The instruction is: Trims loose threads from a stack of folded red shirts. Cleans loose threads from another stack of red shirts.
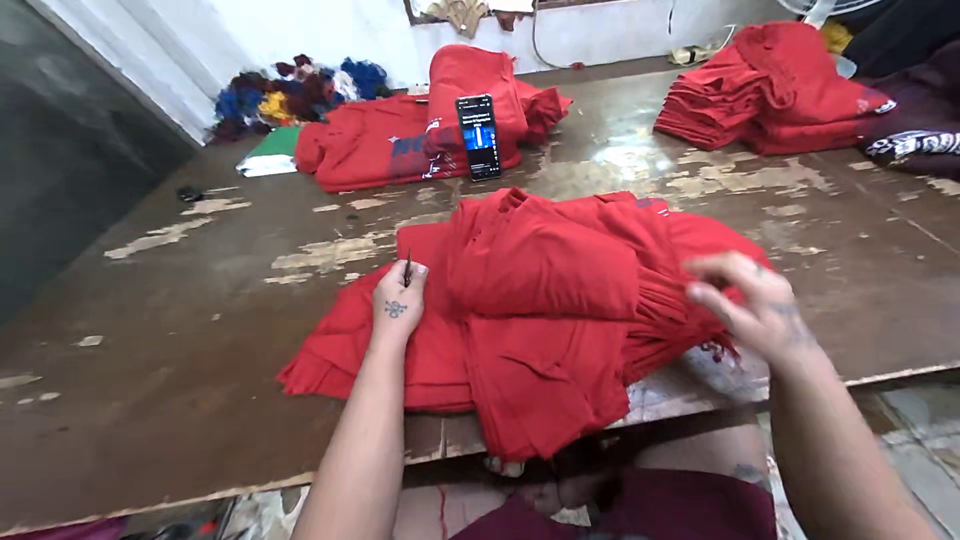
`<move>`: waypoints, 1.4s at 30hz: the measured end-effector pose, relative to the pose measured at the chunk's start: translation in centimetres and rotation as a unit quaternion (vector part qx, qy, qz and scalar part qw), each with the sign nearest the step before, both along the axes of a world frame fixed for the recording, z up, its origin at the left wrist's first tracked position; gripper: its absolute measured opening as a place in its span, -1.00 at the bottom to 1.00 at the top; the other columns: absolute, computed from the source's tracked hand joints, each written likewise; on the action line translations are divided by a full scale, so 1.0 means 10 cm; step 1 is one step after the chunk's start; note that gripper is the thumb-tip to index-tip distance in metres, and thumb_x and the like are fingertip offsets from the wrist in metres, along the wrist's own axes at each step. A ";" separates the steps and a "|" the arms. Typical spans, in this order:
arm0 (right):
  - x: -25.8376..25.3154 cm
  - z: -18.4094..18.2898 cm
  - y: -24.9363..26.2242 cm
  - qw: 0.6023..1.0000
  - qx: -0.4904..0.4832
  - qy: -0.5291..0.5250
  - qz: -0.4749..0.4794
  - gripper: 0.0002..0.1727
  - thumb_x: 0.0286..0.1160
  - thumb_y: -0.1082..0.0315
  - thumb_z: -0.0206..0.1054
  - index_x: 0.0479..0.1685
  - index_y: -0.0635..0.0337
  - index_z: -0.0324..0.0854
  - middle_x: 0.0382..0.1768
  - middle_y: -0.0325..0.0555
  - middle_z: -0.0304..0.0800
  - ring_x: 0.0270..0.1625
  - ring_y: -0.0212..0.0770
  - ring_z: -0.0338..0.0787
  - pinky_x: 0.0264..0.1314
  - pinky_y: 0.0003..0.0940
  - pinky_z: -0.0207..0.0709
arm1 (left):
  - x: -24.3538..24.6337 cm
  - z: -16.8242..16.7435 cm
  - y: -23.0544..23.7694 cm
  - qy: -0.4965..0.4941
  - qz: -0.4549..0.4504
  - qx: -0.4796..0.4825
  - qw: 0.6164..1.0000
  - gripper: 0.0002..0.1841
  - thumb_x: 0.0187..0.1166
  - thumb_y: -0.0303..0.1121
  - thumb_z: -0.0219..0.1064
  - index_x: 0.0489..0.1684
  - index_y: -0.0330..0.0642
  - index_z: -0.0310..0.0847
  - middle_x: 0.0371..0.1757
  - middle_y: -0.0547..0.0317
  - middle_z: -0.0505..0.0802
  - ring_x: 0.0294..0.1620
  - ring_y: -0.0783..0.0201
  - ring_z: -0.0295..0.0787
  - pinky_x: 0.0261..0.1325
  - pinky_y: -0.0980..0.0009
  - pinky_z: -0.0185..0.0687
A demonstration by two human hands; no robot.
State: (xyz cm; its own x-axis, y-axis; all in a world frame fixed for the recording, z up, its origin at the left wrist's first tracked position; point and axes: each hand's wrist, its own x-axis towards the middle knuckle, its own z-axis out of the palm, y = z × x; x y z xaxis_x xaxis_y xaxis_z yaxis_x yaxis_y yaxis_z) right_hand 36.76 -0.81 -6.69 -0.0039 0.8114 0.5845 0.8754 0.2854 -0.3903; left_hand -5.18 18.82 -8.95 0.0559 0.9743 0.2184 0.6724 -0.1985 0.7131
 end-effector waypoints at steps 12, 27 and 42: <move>0.50 -0.08 1.75 0.909 -0.325 0.200 -0.168 -0.17 0.58 -0.37 0.19 0.51 0.19 0.55 0.47 0.39 0.57 0.60 0.38 0.47 0.59 0.51 0.20 | -0.13 -0.04 0.02 -0.026 0.097 0.170 0.980 -0.58 0.86 -0.21 -0.08 0.16 -0.37 0.61 -0.16 -0.21 0.78 -0.16 -0.06 0.76 -0.01 -0.10 0.64; 0.34 -0.17 1.47 0.936 -0.159 0.305 -0.081 -0.27 0.46 -0.10 0.41 0.51 0.13 0.33 0.18 0.10 0.69 0.10 -0.11 0.76 0.16 0.01 0.65 | -0.17 -0.09 0.15 0.172 -0.002 -0.008 0.985 -0.64 0.78 -0.33 0.08 0.41 -0.10 0.67 0.56 -0.21 0.59 0.61 -0.32 0.40 0.49 -0.45 0.19; -0.24 0.82 0.95 0.918 0.178 0.316 0.158 -0.48 0.13 0.39 0.56 0.19 0.22 0.63 0.08 -0.24 0.81 0.09 -0.44 0.81 0.17 -0.42 0.76 | -0.31 -0.06 0.33 0.162 -0.036 0.008 0.986 -0.58 0.72 -0.32 0.06 0.46 -0.22 0.60 0.58 -0.34 0.55 0.65 -0.39 0.36 0.55 -0.48 0.16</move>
